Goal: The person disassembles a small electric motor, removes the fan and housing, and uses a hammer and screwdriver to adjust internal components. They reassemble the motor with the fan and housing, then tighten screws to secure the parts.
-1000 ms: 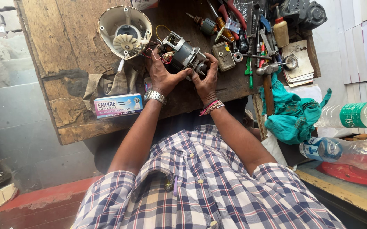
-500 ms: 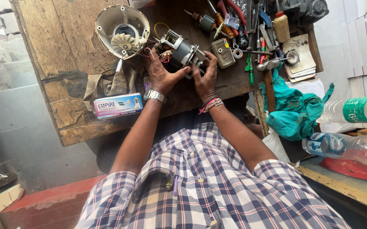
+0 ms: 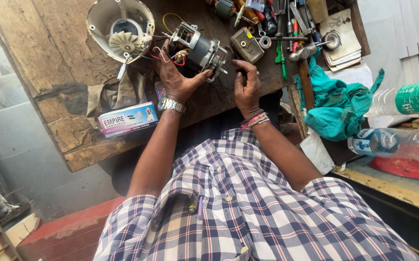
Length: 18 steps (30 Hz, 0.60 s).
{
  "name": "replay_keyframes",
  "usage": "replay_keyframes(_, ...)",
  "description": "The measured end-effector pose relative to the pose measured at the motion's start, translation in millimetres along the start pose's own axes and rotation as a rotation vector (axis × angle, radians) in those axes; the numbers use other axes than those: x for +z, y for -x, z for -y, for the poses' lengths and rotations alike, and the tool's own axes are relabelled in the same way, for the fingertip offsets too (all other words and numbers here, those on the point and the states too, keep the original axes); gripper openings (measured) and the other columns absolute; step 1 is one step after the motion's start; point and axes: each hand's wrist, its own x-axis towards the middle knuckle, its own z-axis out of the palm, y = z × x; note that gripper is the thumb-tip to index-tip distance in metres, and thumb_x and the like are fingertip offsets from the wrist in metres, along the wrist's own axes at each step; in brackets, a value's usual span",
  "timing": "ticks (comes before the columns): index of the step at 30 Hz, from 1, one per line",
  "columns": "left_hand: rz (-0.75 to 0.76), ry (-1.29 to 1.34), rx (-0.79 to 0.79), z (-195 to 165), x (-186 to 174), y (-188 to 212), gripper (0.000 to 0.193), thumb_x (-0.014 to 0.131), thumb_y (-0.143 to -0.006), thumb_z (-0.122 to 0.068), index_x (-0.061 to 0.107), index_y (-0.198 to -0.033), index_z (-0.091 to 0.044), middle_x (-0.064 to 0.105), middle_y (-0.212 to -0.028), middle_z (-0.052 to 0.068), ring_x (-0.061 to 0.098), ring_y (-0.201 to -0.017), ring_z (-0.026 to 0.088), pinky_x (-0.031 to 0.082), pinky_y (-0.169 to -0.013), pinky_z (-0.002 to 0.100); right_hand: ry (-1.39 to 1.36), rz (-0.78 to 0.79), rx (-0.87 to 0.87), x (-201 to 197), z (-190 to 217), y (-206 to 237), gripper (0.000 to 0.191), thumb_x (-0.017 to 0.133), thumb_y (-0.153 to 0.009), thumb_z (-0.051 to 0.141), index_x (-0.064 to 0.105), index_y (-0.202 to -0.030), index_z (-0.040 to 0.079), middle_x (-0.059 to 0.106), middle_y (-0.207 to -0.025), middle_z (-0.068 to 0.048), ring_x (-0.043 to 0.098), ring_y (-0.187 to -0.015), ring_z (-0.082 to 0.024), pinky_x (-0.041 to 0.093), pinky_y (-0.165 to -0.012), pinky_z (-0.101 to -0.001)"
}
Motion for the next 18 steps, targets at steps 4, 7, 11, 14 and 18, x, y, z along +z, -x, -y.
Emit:
replay_keyframes(4, -0.016, -0.069, 0.079, 5, 2, 0, 0.136, 0.102, -0.066, -0.057, 0.020, -0.158, -0.001, 0.052, -0.148, 0.023, 0.055, -0.136, 0.037, 0.043, -0.120, 0.047, 0.123, 0.043, -0.061, -23, -2, 0, 0.031, 0.059, -0.095, -0.013, 0.067, -0.119, 0.003, 0.070, -0.122, -0.012, 0.068, -0.117, -0.030, 0.058, -0.100, -0.0377)
replay_keyframes(7, 0.004, -0.106, 0.043, 9, 3, 0, 0.137, 0.103, -0.066, -0.057, 0.019, -0.158, -0.002, 0.050, -0.148, 0.024, 0.055, -0.135, 0.036, 0.045, -0.117, 0.046, 0.166, 0.048, -0.088, -28, -7, -1, 0.033, 0.060, -0.093, -0.014, 0.068, -0.121, 0.003, 0.069, -0.119, -0.014, 0.069, -0.112, -0.030, 0.058, -0.094, -0.0363)
replay_keyframes(11, 0.014, 0.009, -0.025, 8, 3, 0, 0.138, 0.102, -0.065, -0.055, 0.015, -0.158, 0.000, 0.052, -0.146, 0.022, 0.058, -0.132, 0.034, 0.047, -0.114, 0.045, 0.348, 0.033, -0.063, -31, -22, -16, 0.026, 0.075, -0.093, 0.002, 0.070, -0.118, 0.008, 0.067, -0.117, -0.010, 0.065, -0.112, -0.026, 0.055, -0.096, -0.0405)
replay_keyframes(14, 0.018, 0.007, -0.064, 7, 0, 0, 0.130, 0.103, -0.064, -0.049, 0.025, -0.157, -0.003, 0.053, -0.144, 0.022, 0.058, -0.131, 0.034, 0.048, -0.113, 0.044, 0.640, 0.079, -0.062, -38, -32, -37, 0.036, 0.088, -0.083, 0.020, 0.070, -0.113, 0.010, 0.062, -0.122, -0.011, 0.056, -0.116, -0.029, 0.048, -0.099, -0.0474)
replay_keyframes(18, -0.002, 0.028, -0.023, 4, -2, -2, 0.125, 0.103, -0.064, -0.046, 0.029, -0.156, -0.003, 0.053, -0.145, 0.020, 0.057, -0.132, 0.034, 0.048, -0.114, 0.044, 0.775, 0.180, -0.043, -40, -25, -42, 0.045, 0.093, -0.070, 0.033, 0.070, -0.104, 0.013, 0.055, -0.130, -0.015, 0.050, -0.119, -0.034, 0.045, -0.097, -0.0507)
